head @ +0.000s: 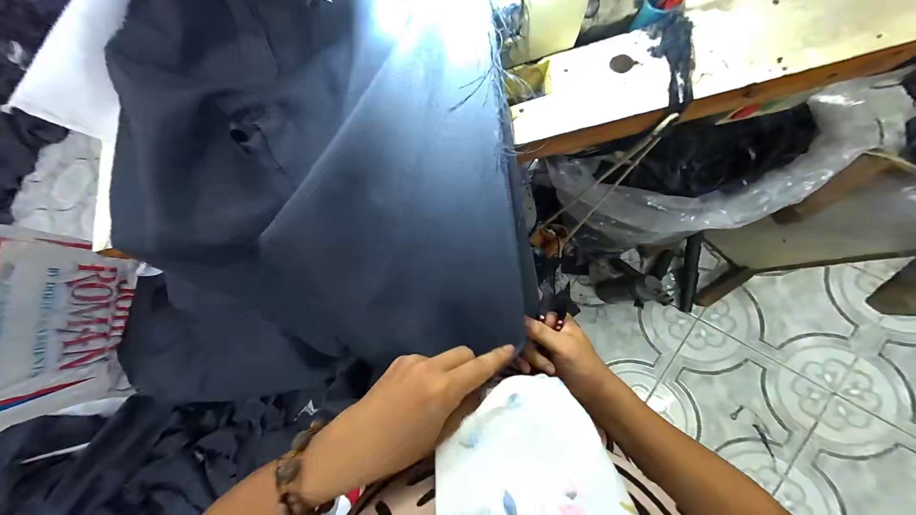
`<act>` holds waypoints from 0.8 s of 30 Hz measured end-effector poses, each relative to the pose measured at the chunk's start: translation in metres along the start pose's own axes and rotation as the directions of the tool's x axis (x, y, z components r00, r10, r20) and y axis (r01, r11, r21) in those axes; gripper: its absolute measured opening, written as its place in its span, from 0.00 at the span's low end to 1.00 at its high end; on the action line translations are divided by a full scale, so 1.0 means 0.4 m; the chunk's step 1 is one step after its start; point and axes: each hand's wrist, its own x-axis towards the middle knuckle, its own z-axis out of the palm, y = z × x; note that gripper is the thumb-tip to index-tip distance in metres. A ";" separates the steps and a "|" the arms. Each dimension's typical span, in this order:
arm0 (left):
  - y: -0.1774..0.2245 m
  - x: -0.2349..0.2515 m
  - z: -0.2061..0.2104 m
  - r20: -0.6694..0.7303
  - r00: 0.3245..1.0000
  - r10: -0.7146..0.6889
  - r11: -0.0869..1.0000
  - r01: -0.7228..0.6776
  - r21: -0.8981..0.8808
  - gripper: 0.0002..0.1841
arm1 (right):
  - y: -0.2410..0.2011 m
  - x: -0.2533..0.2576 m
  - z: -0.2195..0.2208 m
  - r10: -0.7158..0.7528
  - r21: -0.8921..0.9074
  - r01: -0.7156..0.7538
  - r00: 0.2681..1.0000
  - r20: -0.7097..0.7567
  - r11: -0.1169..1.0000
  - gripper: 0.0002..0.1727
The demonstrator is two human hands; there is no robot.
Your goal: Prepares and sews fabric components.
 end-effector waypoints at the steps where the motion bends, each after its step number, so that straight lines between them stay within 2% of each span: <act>1: -0.011 0.001 0.031 0.031 0.999 -0.025 1.000 0.025 0.004 0.20 | 0.000 -0.003 0.002 -0.026 -0.030 0.025 0.999 -0.032 0.999 0.20; 3: -0.021 0.002 0.080 0.130 0.979 -0.158 0.980 0.172 -0.101 0.17 | -0.007 -0.004 0.012 -0.092 -0.157 0.076 0.991 -0.096 0.985 0.20; 4: -0.025 0.006 0.119 0.218 0.931 -0.292 0.930 0.330 -0.164 0.17 | -0.011 -0.004 0.016 -0.110 -0.206 0.086 0.988 -0.108 0.975 0.19; 5: -0.031 0.015 0.176 0.236 0.886 -0.398 0.867 0.448 -0.219 0.16 | -0.010 -0.005 0.016 -0.123 -0.235 0.096 0.987 -0.105 0.967 0.18; 6: -0.039 0.017 0.217 0.163 0.898 -0.408 0.871 0.436 -0.228 0.14 | -0.009 -0.007 0.012 -0.140 -0.259 0.115 0.987 -0.081 0.959 0.16; 7: -0.058 0.000 0.238 0.027 0.953 -0.302 0.941 0.302 -0.155 0.17 | -0.007 -0.007 0.006 -0.168 -0.285 0.148 0.985 -0.045 0.947 0.15; 8: -0.075 -0.017 0.233 -0.013 0.979 -0.205 0.977 0.203 -0.070 0.19 | -0.006 -0.006 -0.001 -0.199 -0.305 0.186 0.980 -0.014 0.934 0.14; 9: -0.083 -0.027 0.207 0.080 0.984 -0.158 0.987 0.158 0.003 0.21 | -0.007 -0.005 -0.007 -0.222 -0.327 0.212 0.975 0.007 0.921 0.14; 10: -0.071 -0.021 0.188 0.141 0.973 -0.181 0.983 0.177 0.042 0.23 | -0.008 -0.004 -0.013 -0.238 -0.353 0.227 0.971 0.013 0.908 0.13; 11: -0.071 -0.024 0.190 0.151 0.968 -0.198 0.980 0.194 0.044 0.23 | -0.011 -0.005 -0.018 -0.249 -0.386 0.231 0.969 0.006 0.893 0.12; 12: -0.097 -0.040 0.213 0.091 0.984 -0.152 0.988 0.152 0.010 0.21 | -0.017 -0.009 -0.021 -0.255 -0.419 0.232 0.967 0.003 0.878 0.10; 14: -0.196 -0.033 0.216 -0.032 0.996 0.088 0.992 -0.091 -0.091 0.19 | -0.031 -0.011 -0.025 -0.239 -0.458 0.214 0.971 0.003 0.863 0.06; 15: -0.202 0.029 0.131 -0.006 0.992 0.130 0.985 -0.130 -0.112 0.17 | -0.037 -0.009 -0.028 -0.225 -0.453 0.202 0.974 0.003 0.868 0.05; 16: -0.156 0.120 -0.013 0.099 0.995 0.018 0.998 -0.011 -0.063 0.16 | -0.037 -0.005 -0.034 -0.213 -0.434 0.196 0.977 0.011 0.879 0.04; 17: -0.147 0.202 -0.123 0.024 0.999 -0.027 0.999 0.026 0.040 0.15 | -0.035 0.001 -0.039 -0.202 -0.408 0.191 0.979 0.017 0.893 0.04; 18: -0.164 0.270 -0.208 -0.104 0.993 -0.056 0.973 0.078 0.216 0.17 | -0.035 0.008 -0.040 -0.185 -0.377 0.177 0.983 0.015 0.909 0.04; 19: -0.203 0.328 -0.275 -0.224 0.972 -0.074 0.907 0.159 0.389 0.22 | -0.039 0.017 -0.037 -0.167 -0.343 0.160 0.986 0.009 0.926 0.04; 20: -0.251 0.378 -0.330 -0.300 0.947 -0.114 0.835 0.255 0.487 0.28 | -0.046 0.030 -0.032 -0.159 -0.310 0.150 0.987 -0.002 0.939 0.03; 21: -0.294 0.420 -0.377 -0.316 0.926 -0.208 0.778 0.353 0.520 0.33 | -0.055 0.048 -0.026 -0.162 -0.280 0.151 0.987 -0.016 0.948 0.03; 23: -0.351 0.483 -0.442 -0.218 0.879 -0.424 0.706 0.472 0.528 0.46 | -0.071 0.093 -0.014 -0.136 -0.181 0.125 0.989 -0.051 0.976 0.07; 24: -0.366 0.510 -0.461 -0.171 0.854 -0.491 0.680 0.499 0.538 0.52 | -0.070 0.122 -0.018 -0.114 -0.132 0.106 0.992 -0.051 0.986 0.06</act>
